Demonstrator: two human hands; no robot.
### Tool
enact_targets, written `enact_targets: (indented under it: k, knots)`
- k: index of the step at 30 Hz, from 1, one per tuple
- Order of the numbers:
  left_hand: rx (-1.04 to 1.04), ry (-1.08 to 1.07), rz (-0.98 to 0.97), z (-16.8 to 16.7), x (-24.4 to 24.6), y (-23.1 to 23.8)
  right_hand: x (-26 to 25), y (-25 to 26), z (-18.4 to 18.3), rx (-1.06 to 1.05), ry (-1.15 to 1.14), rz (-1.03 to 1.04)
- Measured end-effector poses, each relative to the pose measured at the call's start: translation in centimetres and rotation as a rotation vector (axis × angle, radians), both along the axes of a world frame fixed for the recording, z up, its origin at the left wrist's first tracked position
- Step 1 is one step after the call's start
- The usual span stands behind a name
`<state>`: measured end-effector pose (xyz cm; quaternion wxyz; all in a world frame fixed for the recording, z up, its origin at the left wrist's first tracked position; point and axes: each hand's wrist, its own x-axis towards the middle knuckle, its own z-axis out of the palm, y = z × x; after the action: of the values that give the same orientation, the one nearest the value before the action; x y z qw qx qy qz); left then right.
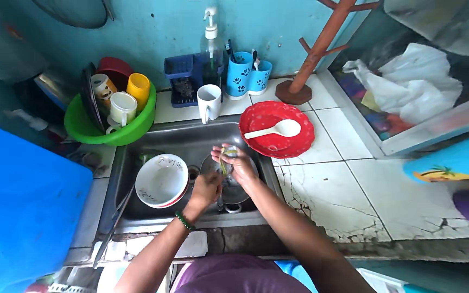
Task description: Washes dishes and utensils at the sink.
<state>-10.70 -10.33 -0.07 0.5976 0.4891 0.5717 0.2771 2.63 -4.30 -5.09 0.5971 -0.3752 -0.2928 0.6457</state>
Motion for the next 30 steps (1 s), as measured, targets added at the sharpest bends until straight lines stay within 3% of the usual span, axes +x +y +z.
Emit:
enact_targets:
  k: [2, 5, 8, 10, 12, 15, 18, 21, 25, 30]
  knots:
    - [0.017, 0.038, -0.007, 0.5, -0.2, -0.7, 0.6, 0.7, -0.5, 0.100, -0.132, -0.046]
    - [0.027, 0.074, 0.023, 0.7, 0.1, -0.5, -0.9, 0.4, 0.2, -0.005, -0.078, -0.226]
    - [0.076, 0.100, 0.047, 0.3, -0.1, -0.4, -1.5, -0.6, 0.9, -0.048, 0.010, -0.123]
    - [0.088, 0.117, 0.036, 0.5, -0.3, -0.8, -0.4, 0.0, 0.7, 0.040, -0.074, -0.064]
    - [0.082, 0.117, 0.017, 0.8, -0.2, -1.0, 0.3, 1.2, 0.4, 0.106, -0.125, -0.160]
    - [0.079, 0.084, 0.068, 0.6, 0.5, -0.5, -1.2, 1.0, 1.6, 0.015, -0.024, -0.256]
    - [0.085, -0.048, 0.271, -1.3, 1.2, 1.0, -2.9, -1.1, 2.7, -0.083, 0.037, -0.070]
    - [0.156, -0.128, 0.409, -3.2, 0.8, 2.1, -1.9, -1.4, 1.9, 0.004, -0.088, 0.092]
    - [0.259, -0.177, 0.169, -1.2, 0.3, 4.1, 0.7, -0.7, 2.5, 0.186, -0.536, 0.253]
    - [0.332, 0.058, 0.009, 2.5, 0.3, 6.7, 1.1, -2.2, 1.9, 0.253, -0.498, 0.357]
